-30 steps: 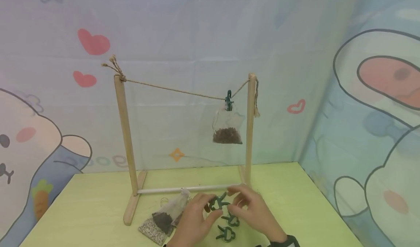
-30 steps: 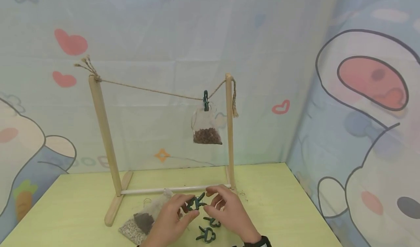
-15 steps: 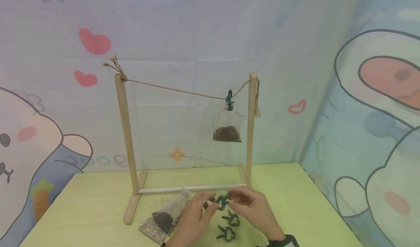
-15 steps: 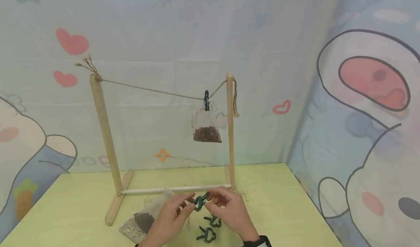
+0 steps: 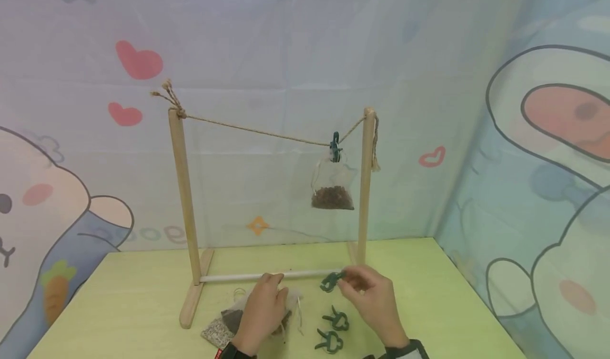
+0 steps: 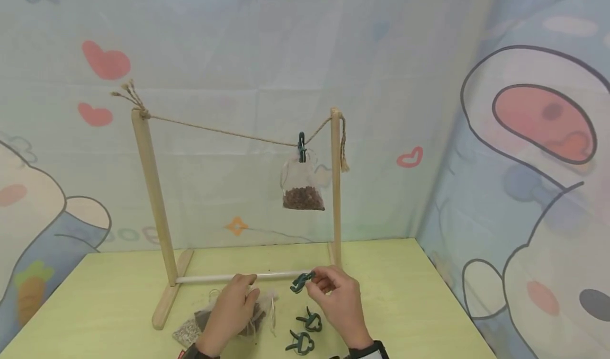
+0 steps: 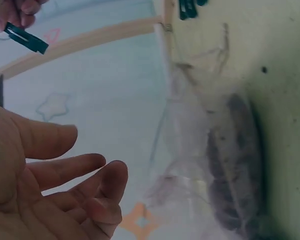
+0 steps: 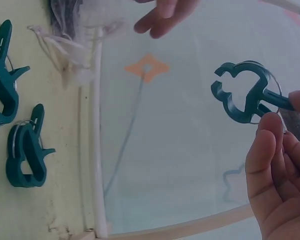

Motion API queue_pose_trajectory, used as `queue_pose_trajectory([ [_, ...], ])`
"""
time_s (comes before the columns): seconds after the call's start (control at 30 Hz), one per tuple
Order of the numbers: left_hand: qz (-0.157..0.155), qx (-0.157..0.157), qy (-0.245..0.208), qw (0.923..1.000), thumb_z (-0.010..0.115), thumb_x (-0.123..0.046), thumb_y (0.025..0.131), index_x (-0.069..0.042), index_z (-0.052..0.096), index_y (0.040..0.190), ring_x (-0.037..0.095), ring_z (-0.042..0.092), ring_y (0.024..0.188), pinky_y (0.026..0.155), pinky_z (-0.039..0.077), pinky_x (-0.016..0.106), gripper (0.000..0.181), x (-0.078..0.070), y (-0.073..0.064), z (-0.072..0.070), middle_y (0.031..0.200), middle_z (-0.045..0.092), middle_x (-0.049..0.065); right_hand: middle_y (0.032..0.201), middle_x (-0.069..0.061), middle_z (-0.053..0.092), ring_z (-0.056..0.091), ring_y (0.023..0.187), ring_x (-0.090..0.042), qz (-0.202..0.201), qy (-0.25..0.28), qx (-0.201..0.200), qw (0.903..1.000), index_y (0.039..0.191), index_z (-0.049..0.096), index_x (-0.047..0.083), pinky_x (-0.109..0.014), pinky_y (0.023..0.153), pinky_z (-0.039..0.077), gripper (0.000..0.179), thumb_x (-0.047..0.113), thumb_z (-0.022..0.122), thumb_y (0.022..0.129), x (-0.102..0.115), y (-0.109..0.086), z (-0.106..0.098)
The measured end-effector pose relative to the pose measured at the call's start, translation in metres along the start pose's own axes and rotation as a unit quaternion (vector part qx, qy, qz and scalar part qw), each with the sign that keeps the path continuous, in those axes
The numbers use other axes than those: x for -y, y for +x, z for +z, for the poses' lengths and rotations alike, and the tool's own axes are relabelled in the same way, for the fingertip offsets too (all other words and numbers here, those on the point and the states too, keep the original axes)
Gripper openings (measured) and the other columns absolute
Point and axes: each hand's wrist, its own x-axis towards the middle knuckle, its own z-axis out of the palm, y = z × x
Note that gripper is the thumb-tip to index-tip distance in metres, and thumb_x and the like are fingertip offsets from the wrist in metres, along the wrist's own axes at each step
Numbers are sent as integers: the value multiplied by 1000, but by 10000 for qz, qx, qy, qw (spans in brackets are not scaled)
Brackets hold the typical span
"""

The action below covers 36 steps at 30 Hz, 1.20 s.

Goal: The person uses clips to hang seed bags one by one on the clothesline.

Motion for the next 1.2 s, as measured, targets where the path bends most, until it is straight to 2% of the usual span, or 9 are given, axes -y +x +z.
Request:
queue_pose_trajectory([
  [0.17, -14, 417, 230, 9989, 67, -4, 98, 10, 64, 128, 46, 65, 111, 91, 56, 56, 33, 9, 5, 11, 126, 63, 31, 73, -4, 72, 61, 61, -1, 473, 190, -28, 9987, 91, 77, 3, -20, 53, 54, 15, -7, 80, 82, -9, -4, 5],
  [0.27, 7, 634, 358, 9973, 66, -5, 99, 11, 66, 126, 47, 64, 113, 91, 55, 56, 32, 14, 5, 17, 124, 65, 30, 72, -6, 72, 62, 58, -2, 586, 268, -17, 9979, 91, 77, 3, -20, 51, 54, 14, -8, 79, 83, -14, -6, 6],
  [0.4, 100, 909, 661, 9936, 65, -6, 99, 8, 70, 118, 39, 66, 100, 81, 55, 48, 24, 20, 6, 25, 108, 70, 22, 72, -7, 72, 63, 56, -5, 427, 284, -3, 9987, 90, 76, 2, -20, 50, 55, 13, -8, 79, 83, -18, -7, 6],
  [0.47, 85, 1033, 743, 9918, 65, -6, 100, 5, 71, 112, 32, 63, 88, 71, 48, 42, 18, 22, 7, 27, 95, 68, 15, 72, -7, 72, 64, 56, -7, 290, 294, 32, 9991, 91, 76, 1, -19, 50, 54, 13, -8, 79, 83, -18, -7, 6],
  [0.6, 48, 994, 892, 9910, 68, -6, 97, 0, 70, 100, 22, 52, 71, 63, 35, 39, 7, 25, 7, 32, 76, 56, 6, 72, -5, 72, 64, 57, -4, 264, 265, 116, 9992, 91, 76, 1, -20, 50, 55, 12, -7, 79, 84, -18, -6, 5],
  [0.73, 96, 877, 1019, 9909, 70, -5, 95, 3, 70, 103, 28, 57, 76, 64, 42, 38, 11, 24, 6, 32, 83, 61, 11, 73, -5, 73, 63, 58, -2, 418, 233, 212, 9986, 91, 76, 2, -21, 50, 55, 11, -6, 79, 84, -18, -5, 5],
  [0.9, 76, 966, 757, 9924, 68, -2, 96, 9, 69, 117, 38, 63, 93, 80, 55, 45, 24, 23, 2, 28, 104, 66, 21, 75, -7, 73, 64, 59, -3, 409, 229, 321, 9984, 92, 76, 0, -23, 52, 57, 10, -6, 78, 84, -18, -4, 5],
  [1.07, 362, 1159, 852, 9889, 69, 1, 93, 2, 76, 105, 29, 60, 85, 78, 54, 38, 13, 23, 2, 27, 95, 63, 11, 76, -4, 73, 65, 60, -3, 324, 203, 335, 9987, 92, 76, 0, -24, 52, 57, 10, -7, 78, 84, -17, -3, 3],
  [1.2, 542, 1315, 985, 9849, 73, 2, 89, -4, 77, 93, 21, 55, 76, 69, 51, 33, 8, 26, 2, 31, 85, 59, 4, 75, -3, 73, 64, 59, -2, 327, 196, 330, 9987, 91, 76, 0, -25, 52, 57, 10, -7, 78, 84, -15, -3, 2],
])
